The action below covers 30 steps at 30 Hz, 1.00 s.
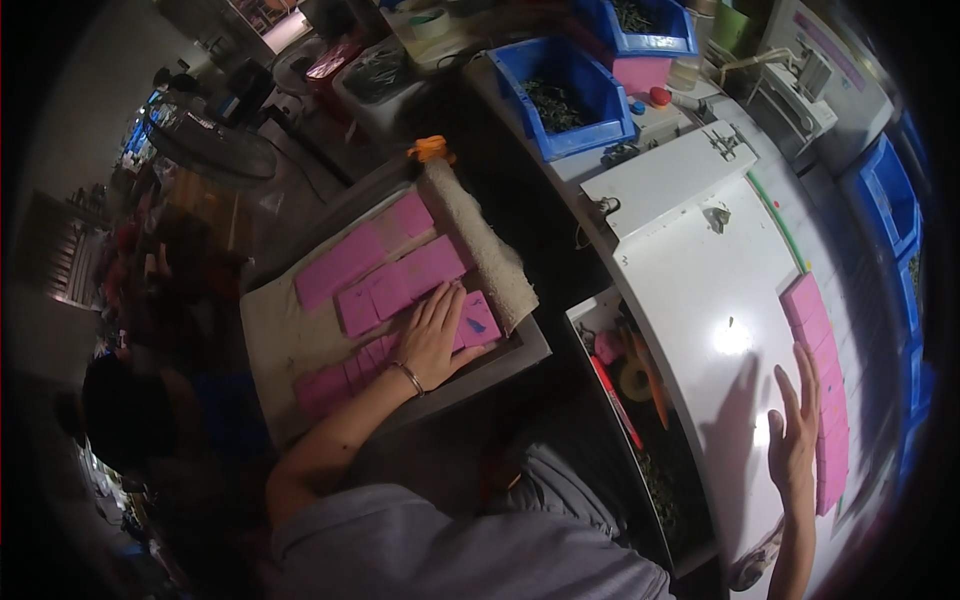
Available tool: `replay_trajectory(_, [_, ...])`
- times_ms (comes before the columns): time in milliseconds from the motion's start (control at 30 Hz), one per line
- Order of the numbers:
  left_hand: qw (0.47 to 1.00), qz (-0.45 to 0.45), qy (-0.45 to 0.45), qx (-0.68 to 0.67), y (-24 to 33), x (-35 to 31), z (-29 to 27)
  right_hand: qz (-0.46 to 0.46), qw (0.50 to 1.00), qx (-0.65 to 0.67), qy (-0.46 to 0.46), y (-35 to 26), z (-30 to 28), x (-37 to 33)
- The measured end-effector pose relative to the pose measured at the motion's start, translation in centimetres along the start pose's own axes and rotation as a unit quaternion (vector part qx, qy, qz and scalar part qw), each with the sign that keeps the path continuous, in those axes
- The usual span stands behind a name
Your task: The person inserts small metal components and green plastic pieces into pink silicone molds, wipes the surface of the molds with a cloth, and organizes them on a workbench.
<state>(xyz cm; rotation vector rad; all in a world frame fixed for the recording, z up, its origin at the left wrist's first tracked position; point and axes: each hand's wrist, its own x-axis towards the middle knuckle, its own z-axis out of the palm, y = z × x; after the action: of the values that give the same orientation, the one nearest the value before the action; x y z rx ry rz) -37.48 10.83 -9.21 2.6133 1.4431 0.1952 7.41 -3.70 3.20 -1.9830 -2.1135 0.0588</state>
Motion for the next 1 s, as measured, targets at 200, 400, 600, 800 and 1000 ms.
replay_trajectory(200, [0.984,-0.106,0.127,-0.063,-6.9,-2.3,-0.2,-0.153,0.975,0.158,-0.013,-7.5,3.7,5.8])
replay_trajectory(400, [0.990,-0.104,0.005,0.093,-10.3,-2.6,-2.2,-0.386,0.899,0.190,-0.077,-18.9,14.1,16.8])
replay_trajectory(600, [0.989,-0.109,-0.041,0.087,-10.9,-2.9,-2.9,-0.450,0.889,0.065,-0.050,-26.8,22.0,25.1])
replay_trajectory(800, [0.992,-0.121,0.004,0.045,-12.3,-4.2,-2.3,-0.482,0.870,-0.021,-0.099,-27.8,24.2,26.2])
replay_trajectory(1000, [0.994,-0.101,0.032,0.032,-13.3,-4.6,-1.4,-0.529,0.843,-0.095,-0.035,-28.5,25.0,26.5])
